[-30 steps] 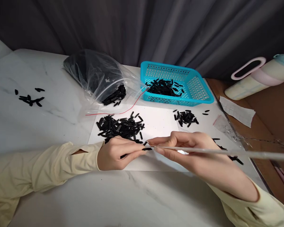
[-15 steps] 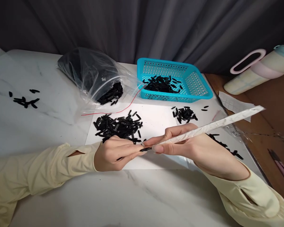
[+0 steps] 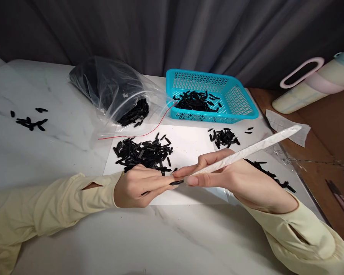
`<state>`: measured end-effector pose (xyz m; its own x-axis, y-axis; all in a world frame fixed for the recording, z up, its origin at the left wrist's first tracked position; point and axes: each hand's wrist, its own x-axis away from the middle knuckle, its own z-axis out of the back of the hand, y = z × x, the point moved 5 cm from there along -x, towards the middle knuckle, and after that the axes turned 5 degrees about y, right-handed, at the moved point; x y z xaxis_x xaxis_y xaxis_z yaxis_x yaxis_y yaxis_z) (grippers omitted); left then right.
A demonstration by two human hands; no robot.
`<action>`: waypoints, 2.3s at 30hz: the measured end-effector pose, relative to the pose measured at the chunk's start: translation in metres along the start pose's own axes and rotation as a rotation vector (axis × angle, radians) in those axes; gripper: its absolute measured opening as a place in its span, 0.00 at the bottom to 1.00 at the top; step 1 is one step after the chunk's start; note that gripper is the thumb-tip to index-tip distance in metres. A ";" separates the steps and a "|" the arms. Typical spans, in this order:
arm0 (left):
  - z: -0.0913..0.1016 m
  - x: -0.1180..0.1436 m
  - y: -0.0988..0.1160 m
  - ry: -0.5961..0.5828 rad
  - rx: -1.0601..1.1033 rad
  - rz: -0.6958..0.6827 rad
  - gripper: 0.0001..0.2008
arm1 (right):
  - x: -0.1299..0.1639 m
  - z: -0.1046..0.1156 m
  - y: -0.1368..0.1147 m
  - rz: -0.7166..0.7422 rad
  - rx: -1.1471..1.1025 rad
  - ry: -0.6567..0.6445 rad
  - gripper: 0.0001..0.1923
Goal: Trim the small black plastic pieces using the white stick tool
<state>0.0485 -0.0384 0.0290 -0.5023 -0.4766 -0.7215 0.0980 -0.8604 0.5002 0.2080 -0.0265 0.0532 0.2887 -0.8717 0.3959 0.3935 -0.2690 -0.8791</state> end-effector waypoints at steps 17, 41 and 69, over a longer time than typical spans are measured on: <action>-0.001 0.000 0.001 -0.015 0.017 -0.024 0.07 | -0.004 -0.006 0.005 -0.080 -0.296 -0.134 0.10; 0.000 -0.002 0.001 -0.025 0.031 0.000 0.08 | 0.003 0.000 -0.004 -0.058 -0.173 -0.071 0.11; -0.003 -0.001 0.001 -0.052 0.020 0.026 0.05 | 0.008 -0.007 -0.006 0.044 -0.035 -0.048 0.08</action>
<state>0.0517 -0.0391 0.0290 -0.5438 -0.4880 -0.6827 0.0943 -0.8439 0.5281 0.2018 -0.0349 0.0596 0.3472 -0.8626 0.3680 0.3486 -0.2455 -0.9045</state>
